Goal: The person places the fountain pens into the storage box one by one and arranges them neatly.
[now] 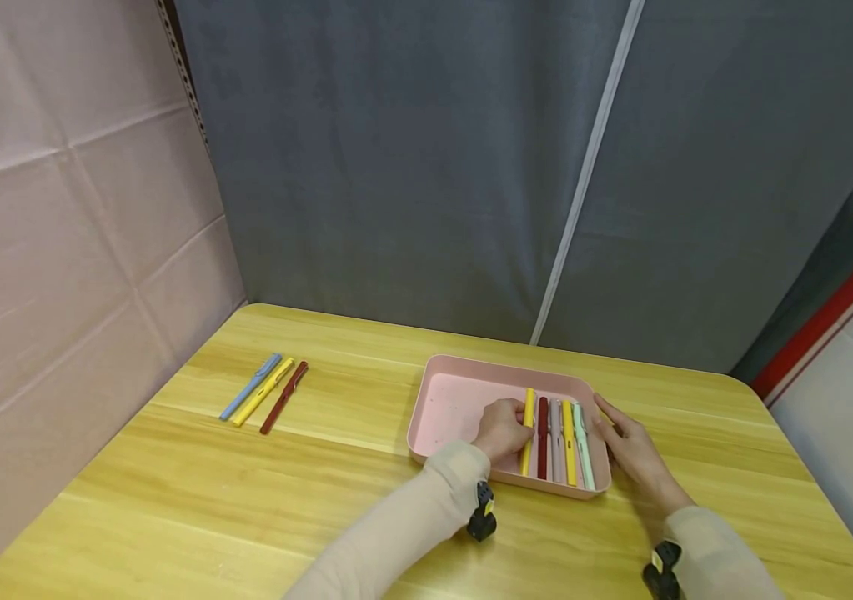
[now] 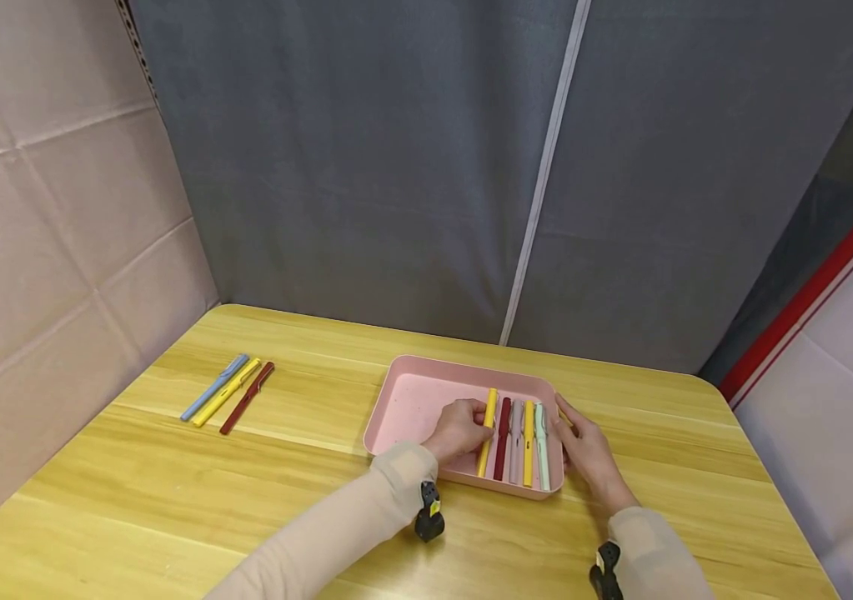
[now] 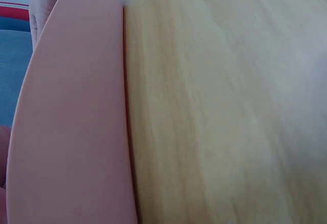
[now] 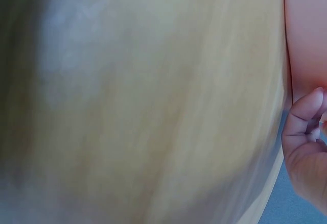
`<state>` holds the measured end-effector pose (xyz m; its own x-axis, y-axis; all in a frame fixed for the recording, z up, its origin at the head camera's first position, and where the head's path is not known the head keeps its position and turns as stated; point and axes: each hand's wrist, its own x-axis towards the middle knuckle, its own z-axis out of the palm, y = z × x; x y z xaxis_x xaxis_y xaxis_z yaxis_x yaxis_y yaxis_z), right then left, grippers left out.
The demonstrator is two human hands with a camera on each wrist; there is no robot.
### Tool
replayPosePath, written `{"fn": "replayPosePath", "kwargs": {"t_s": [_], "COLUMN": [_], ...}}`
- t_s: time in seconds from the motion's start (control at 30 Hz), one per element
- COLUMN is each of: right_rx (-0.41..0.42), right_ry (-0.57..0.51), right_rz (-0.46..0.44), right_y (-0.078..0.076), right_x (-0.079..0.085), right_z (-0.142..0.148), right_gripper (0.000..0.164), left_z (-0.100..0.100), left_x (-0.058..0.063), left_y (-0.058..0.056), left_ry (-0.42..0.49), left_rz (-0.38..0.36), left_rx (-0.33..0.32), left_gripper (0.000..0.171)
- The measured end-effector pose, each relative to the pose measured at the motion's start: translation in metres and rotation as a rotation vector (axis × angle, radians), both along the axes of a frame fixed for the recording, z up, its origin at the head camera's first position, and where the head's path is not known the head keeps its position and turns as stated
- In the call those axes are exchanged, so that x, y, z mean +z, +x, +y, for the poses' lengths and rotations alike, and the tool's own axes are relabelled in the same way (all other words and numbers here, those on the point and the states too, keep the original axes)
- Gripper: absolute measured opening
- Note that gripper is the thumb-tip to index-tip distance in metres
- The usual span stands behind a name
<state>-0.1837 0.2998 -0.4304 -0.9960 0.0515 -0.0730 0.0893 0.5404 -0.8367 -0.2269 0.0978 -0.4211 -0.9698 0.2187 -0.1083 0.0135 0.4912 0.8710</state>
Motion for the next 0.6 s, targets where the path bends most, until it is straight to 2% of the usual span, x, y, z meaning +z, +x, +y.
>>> {"fn": "replayPosePath", "kwargs": {"t_s": [0.23,0.43,0.6], "right_rx": [0.008,0.006,0.006], "right_ry": [0.032,0.014,0.011], "right_rz": [0.012,-0.003,-0.001], "right_y": [0.0007,0.0007,0.001], "right_x": [0.0,-0.0008,-0.0007], "right_z": [0.0001,-0.0001,-0.0003], "right_gripper": [0.058,0.057,0.057], "left_z": [0.001,0.0019,0.003], "left_x": [0.0017,0.0016,0.003], "left_y": [0.0,-0.0017,-0.0024], "left_ry": [-0.081,-0.153,-0.207], "left_rz": [0.027,0.059,0.071], "left_rx": [-0.009,-0.021,-0.028], "left_gripper": [0.025,0.016,0.017]}}
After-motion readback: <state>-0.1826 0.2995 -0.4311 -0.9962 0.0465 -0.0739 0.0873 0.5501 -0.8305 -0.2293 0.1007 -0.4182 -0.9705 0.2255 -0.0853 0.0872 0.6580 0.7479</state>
